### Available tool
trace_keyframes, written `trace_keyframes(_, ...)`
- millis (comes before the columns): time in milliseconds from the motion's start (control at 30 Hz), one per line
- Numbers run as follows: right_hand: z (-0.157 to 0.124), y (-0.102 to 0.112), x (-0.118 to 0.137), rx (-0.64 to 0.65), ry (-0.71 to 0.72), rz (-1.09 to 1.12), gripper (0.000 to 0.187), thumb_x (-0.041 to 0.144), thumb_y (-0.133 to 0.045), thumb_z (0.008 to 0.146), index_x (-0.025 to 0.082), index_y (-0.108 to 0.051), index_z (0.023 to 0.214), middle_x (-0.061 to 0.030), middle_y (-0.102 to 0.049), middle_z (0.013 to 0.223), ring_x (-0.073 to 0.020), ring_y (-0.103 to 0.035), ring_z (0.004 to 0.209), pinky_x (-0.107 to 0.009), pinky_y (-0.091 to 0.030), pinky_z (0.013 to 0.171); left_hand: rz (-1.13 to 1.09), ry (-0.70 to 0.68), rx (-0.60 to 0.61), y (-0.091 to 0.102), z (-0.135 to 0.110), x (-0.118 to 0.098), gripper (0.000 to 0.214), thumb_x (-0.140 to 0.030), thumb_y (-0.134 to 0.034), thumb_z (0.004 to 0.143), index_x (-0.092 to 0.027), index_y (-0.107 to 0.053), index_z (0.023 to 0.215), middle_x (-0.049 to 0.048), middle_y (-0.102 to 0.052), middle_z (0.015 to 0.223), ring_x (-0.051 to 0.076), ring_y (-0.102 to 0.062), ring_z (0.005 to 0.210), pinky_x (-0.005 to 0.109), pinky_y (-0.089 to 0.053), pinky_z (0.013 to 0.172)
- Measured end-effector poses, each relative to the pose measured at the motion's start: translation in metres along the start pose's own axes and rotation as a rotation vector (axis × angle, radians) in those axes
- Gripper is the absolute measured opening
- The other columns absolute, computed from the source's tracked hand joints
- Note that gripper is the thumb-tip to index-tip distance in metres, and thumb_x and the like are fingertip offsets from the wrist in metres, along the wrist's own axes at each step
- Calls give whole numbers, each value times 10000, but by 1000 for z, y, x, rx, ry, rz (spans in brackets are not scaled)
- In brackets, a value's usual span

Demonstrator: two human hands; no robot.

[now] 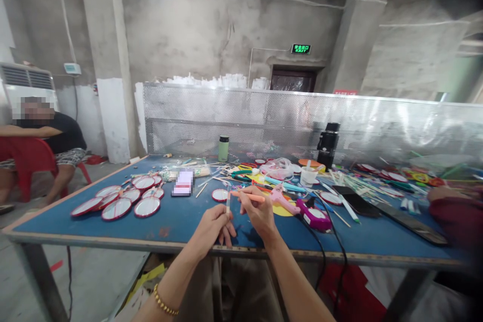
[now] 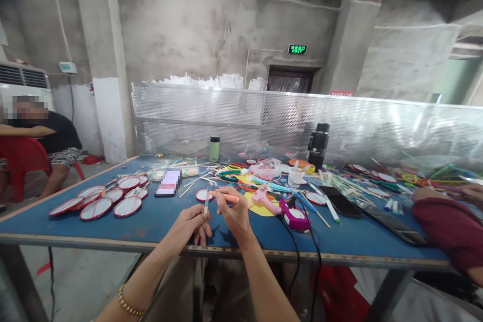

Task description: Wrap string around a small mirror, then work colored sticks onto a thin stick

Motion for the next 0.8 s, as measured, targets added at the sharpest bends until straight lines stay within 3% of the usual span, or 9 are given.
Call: trace_keyframes(800,-1,1,1,-6,51,-54,150,259,-546,874,174,-635,789,33,-576,564,-97,-535,451,-218,-435,506,-21,3,-8,1,-1,1,151,-308,-437,829,-160,-467,814,32,-660,588,136,-598,378,166,-291,340)
Point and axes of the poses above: each hand's wrist, its own z-axis towards the middle knuckle, its own y-axis out of the back of the hand, x = y × z, the point moved 3 cm from there along z, towards the middle knuckle
